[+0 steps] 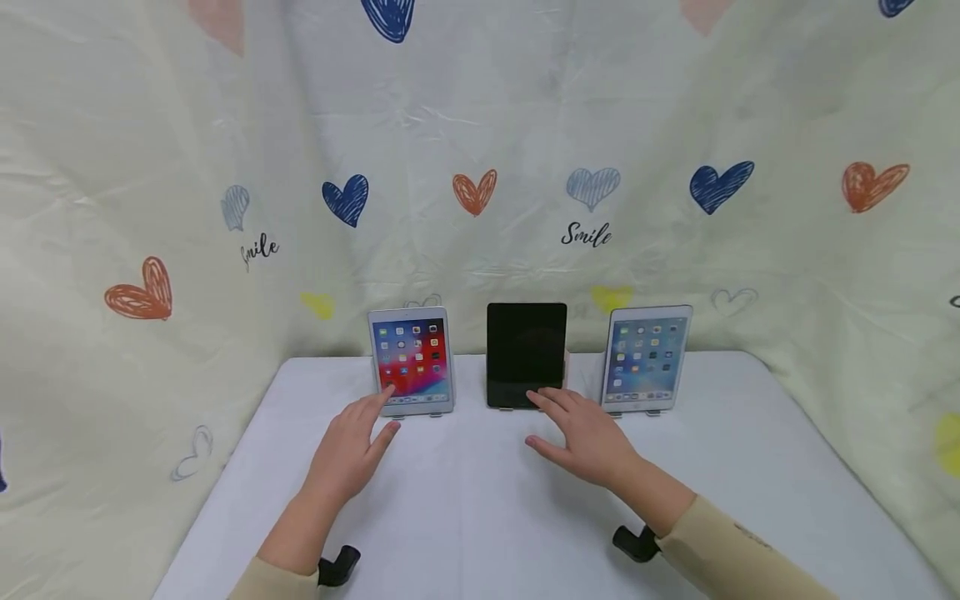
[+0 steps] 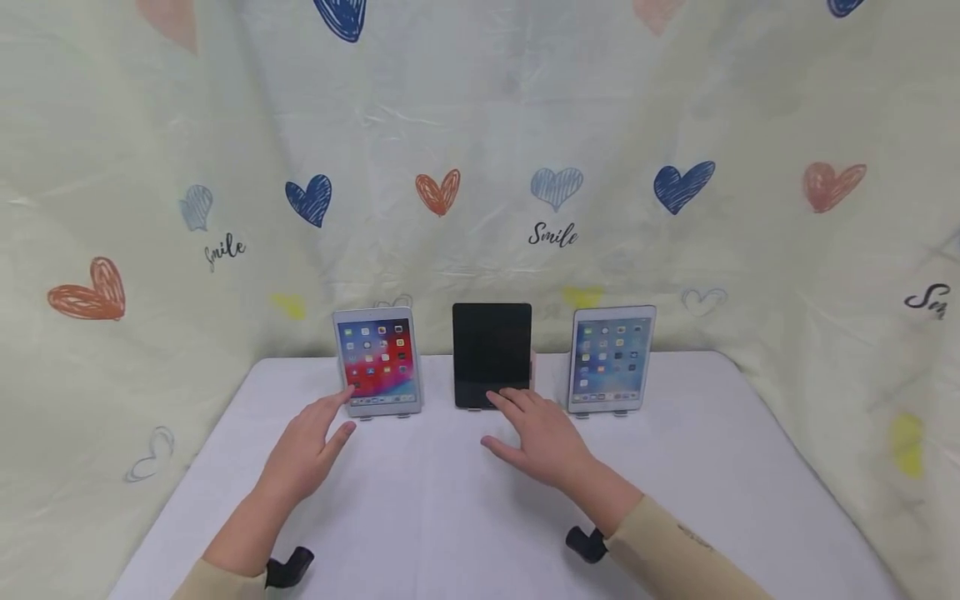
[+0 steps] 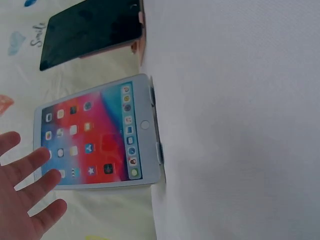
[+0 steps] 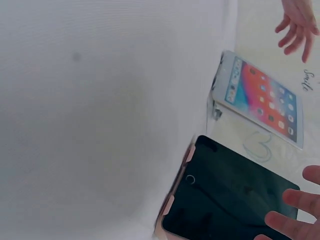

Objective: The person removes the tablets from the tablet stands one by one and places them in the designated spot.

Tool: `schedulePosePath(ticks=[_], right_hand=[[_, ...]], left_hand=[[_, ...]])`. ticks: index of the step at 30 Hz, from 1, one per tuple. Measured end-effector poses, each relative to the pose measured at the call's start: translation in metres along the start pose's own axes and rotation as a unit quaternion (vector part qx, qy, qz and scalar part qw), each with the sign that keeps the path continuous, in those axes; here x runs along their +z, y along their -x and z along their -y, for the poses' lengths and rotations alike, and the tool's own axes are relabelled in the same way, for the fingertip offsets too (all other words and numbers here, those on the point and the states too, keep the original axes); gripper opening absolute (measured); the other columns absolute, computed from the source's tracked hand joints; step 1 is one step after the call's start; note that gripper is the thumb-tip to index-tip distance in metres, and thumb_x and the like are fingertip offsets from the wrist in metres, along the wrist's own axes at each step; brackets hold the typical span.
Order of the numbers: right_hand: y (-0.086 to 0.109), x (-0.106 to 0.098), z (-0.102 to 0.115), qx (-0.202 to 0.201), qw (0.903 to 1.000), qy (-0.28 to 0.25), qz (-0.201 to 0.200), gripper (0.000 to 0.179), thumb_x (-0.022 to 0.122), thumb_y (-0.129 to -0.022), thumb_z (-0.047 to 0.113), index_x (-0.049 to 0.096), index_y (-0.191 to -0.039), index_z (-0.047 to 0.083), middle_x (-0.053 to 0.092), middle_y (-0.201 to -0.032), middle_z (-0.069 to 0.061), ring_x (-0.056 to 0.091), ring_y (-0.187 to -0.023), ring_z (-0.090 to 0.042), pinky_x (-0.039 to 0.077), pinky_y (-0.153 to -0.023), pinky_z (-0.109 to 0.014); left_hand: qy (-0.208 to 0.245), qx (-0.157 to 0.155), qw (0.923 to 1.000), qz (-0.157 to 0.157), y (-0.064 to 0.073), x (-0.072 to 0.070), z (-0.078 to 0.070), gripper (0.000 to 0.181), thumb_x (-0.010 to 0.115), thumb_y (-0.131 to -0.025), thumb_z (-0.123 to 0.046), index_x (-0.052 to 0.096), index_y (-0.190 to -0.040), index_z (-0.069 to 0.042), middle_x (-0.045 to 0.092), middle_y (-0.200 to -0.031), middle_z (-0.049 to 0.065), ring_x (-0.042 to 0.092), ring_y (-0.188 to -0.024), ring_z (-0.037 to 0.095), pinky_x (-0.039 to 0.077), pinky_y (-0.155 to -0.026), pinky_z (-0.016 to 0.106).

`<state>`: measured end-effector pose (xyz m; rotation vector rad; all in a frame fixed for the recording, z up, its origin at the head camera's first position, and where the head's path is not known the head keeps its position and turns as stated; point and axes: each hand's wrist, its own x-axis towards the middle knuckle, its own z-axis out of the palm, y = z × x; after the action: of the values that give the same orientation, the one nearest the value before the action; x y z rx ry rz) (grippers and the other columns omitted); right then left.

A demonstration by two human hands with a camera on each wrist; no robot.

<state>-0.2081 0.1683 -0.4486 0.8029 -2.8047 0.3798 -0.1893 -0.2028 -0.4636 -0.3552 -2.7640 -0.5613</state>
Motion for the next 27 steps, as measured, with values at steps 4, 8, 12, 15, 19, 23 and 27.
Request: schedulePosePath(ticks=[4, 8, 12, 15, 19, 23, 27], right_hand=[[-0.005, 0.004, 0.001, -0.001, 1.0, 0.001, -0.009, 0.07, 0.056, -0.092, 0.063, 0.047, -0.148, 0.022, 0.052, -0.144, -0.007, 0.051, -0.129, -0.032, 0.044, -0.102, -0.055], [-0.01, 0.007, 0.001, -0.005, 0.9997, -0.001, -0.025, 0.069, 0.057, -0.092, 0.061, 0.048, -0.147, 0.021, 0.054, -0.141, -0.007, 0.053, -0.126, -0.032, 0.045, -0.1, -0.054], [-0.018, 0.01, 0.003, 0.001, 0.9996, -0.008, -0.028, 0.069, 0.058, -0.092, 0.06, 0.048, -0.148, 0.021, 0.054, -0.141, -0.006, 0.053, -0.127, -0.029, 0.046, -0.1, -0.052], [-0.023, 0.011, 0.004, 0.014, 0.9996, -0.014, -0.019, 0.07, 0.056, -0.093, 0.062, 0.046, -0.149, 0.022, 0.053, -0.142, -0.005, 0.051, -0.129, -0.028, 0.045, -0.101, -0.052], [-0.03, 0.012, 0.006, 0.03, 0.9992, -0.024, -0.009, 0.071, 0.052, -0.093, 0.065, 0.045, -0.15, 0.024, 0.052, -0.144, -0.005, 0.049, -0.131, -0.029, 0.044, -0.103, -0.053], [-0.036, 0.013, 0.008, 0.033, 0.9991, -0.026, -0.009, 0.07, 0.053, -0.093, 0.064, 0.045, -0.15, 0.024, 0.052, -0.144, -0.006, 0.049, -0.131, -0.029, 0.043, -0.104, -0.052], [-0.04, 0.015, 0.011, 0.036, 0.9986, -0.036, -0.012, 0.067, 0.058, -0.093, 0.058, 0.047, -0.149, 0.021, 0.053, -0.143, -0.008, 0.05, -0.13, -0.03, 0.042, -0.104, -0.052]], left_hand=[[0.01, -0.014, 0.9998, 0.003, -0.004, 0.002, 0.001, 0.066, 0.042, -0.1, -0.059, 0.038, -0.153, -0.021, 0.052, -0.143, 0.012, 0.046, -0.132, 0.033, 0.04, -0.103, 0.059], [0.016, -0.025, 0.9995, 0.006, -0.008, 0.002, 0.003, 0.066, 0.042, -0.1, -0.059, 0.039, -0.153, -0.02, 0.051, -0.144, 0.013, 0.046, -0.133, 0.033, 0.039, -0.104, 0.059], [0.017, -0.04, 0.999, 0.013, -0.011, 0.001, 0.007, 0.066, 0.041, -0.1, -0.058, 0.037, -0.154, -0.021, 0.05, -0.145, 0.013, 0.044, -0.134, 0.033, 0.038, -0.105, 0.058], [0.018, -0.048, 0.9985, 0.016, -0.014, 0.001, 0.01, 0.067, 0.04, -0.1, -0.059, 0.037, -0.154, -0.02, 0.05, -0.145, 0.014, 0.044, -0.135, 0.034, 0.037, -0.106, 0.059], [0.02, -0.062, 0.9976, 0.023, -0.016, 0.002, 0.014, 0.071, 0.036, -0.099, -0.063, 0.036, -0.155, -0.018, 0.048, -0.147, 0.015, 0.042, -0.136, 0.036, 0.036, -0.107, 0.06], [0.02, -0.076, 0.9966, 0.026, -0.017, 0.002, 0.018, 0.073, 0.034, -0.099, -0.064, 0.035, -0.155, -0.016, 0.048, -0.148, 0.016, 0.042, -0.136, 0.036, 0.035, -0.107, 0.06], [0.021, -0.076, 0.9967, 0.019, -0.017, 0.001, 0.022, 0.07, 0.036, -0.101, -0.06, 0.036, -0.154, -0.015, 0.049, -0.146, 0.016, 0.044, -0.135, 0.036, 0.036, -0.107, 0.059]])
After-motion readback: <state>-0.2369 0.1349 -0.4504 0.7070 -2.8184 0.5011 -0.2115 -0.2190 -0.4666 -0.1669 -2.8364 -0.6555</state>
